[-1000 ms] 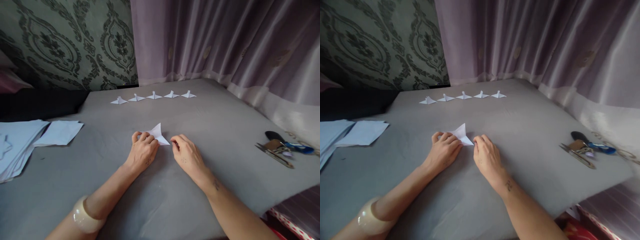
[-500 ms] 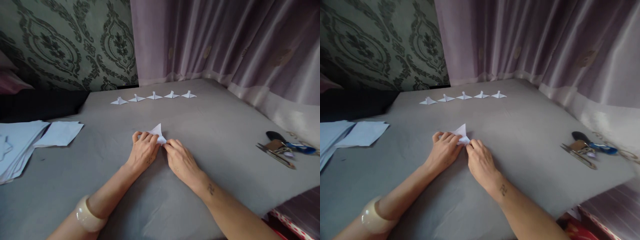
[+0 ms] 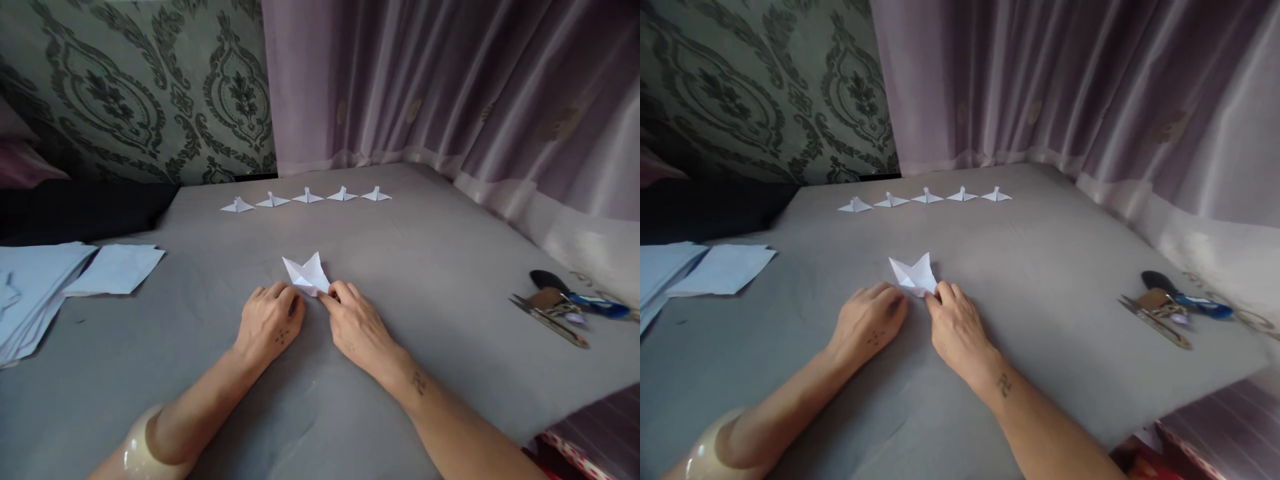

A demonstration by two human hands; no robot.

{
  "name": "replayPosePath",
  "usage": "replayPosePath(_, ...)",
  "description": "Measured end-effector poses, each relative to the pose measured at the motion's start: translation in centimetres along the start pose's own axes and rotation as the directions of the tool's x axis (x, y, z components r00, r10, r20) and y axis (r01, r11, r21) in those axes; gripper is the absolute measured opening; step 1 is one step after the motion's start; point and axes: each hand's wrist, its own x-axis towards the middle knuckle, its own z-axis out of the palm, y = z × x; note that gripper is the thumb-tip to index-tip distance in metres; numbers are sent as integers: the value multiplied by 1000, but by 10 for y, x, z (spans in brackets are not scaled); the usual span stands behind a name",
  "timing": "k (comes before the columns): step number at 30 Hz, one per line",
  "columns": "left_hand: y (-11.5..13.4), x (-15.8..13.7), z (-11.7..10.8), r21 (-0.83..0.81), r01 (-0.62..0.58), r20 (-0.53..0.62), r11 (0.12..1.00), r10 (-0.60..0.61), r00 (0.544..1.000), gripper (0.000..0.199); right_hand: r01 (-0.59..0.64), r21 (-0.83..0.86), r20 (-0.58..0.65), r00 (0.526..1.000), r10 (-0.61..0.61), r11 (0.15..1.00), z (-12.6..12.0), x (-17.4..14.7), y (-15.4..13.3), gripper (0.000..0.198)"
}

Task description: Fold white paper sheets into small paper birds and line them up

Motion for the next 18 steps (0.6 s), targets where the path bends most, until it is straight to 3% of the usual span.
replayPosePath(5, -1, 0, 3, -55, -1, -20, 998, 0, 1000, 17, 19, -2, 8, 1000, -19, 1000, 1, 1, 2, 44)
replayPosePath(13, 0, 0, 5, -77, -175, 10, 982, 176, 984, 24, 29, -17, 46, 999, -28, 999, -2, 2, 5, 43)
replayPosePath(18, 0, -1, 5, -34, -287, 96, 957, 289, 953, 24, 29, 82, 58, 998, -34, 996, -10, 0, 8, 43)
